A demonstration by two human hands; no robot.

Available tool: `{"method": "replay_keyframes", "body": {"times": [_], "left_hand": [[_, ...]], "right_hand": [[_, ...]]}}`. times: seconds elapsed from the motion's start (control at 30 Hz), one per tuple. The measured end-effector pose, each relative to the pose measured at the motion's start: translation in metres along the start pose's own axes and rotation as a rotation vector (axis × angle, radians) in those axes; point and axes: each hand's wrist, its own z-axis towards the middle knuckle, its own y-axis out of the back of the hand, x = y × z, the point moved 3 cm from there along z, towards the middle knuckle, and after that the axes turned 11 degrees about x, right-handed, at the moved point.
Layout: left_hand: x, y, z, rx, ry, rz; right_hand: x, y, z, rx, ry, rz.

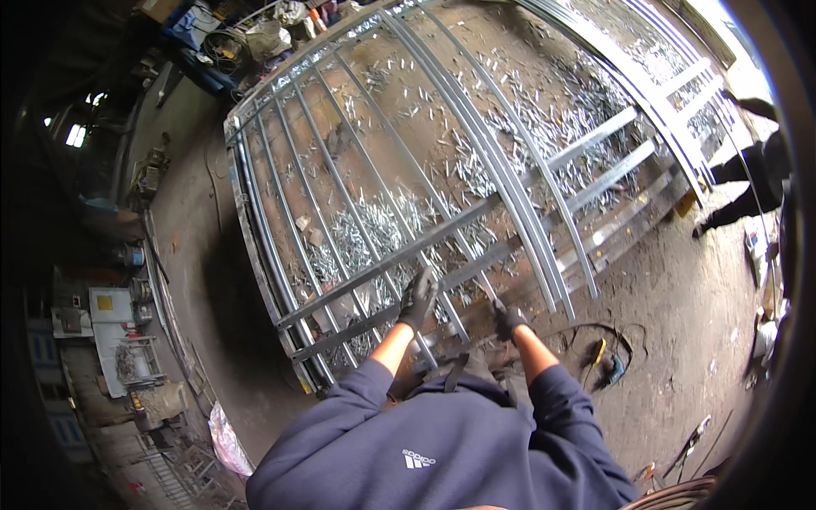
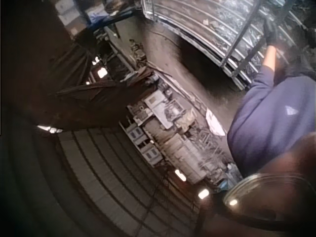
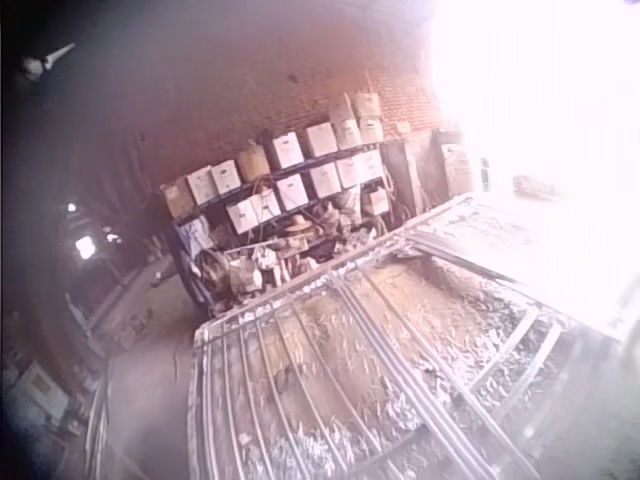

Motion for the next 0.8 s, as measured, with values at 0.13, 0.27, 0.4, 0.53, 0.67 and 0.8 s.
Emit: {"method": "replay_keyframes", "body": {"times": [0.13,0.27,0.4,0.53,0.67,0.8], "left_hand": [[0.01,-0.028,-0.122,-0.039,0.073,-0.497],[0.012,-0.049,-0.188,-0.075,0.073,-0.469],[0.012,-0.062,-0.23,-0.111,0.12,-0.479],[0.003,-0.082,-0.261,-0.248,0.179,-0.62],[-0.033,-0.113,-0.271,-0.32,0.213,-0.519],[-0.088,-0.166,-0.263,-0.245,0.198,-0.69]], "right_hand": [[0.04,0.045,-0.069,-0.522,0.656,-0.184],[0.057,0.09,-0.107,-0.806,0.544,-0.781],[0.063,0.14,-0.092,-0.682,0.243,-1.209],[0.05,0.216,-0.082,-0.837,0.261,-1.226],[0.02,0.251,-0.087,-0.871,0.398,-1.177],[-0.053,0.218,-0.11,-0.62,0.544,-0.699]]}}
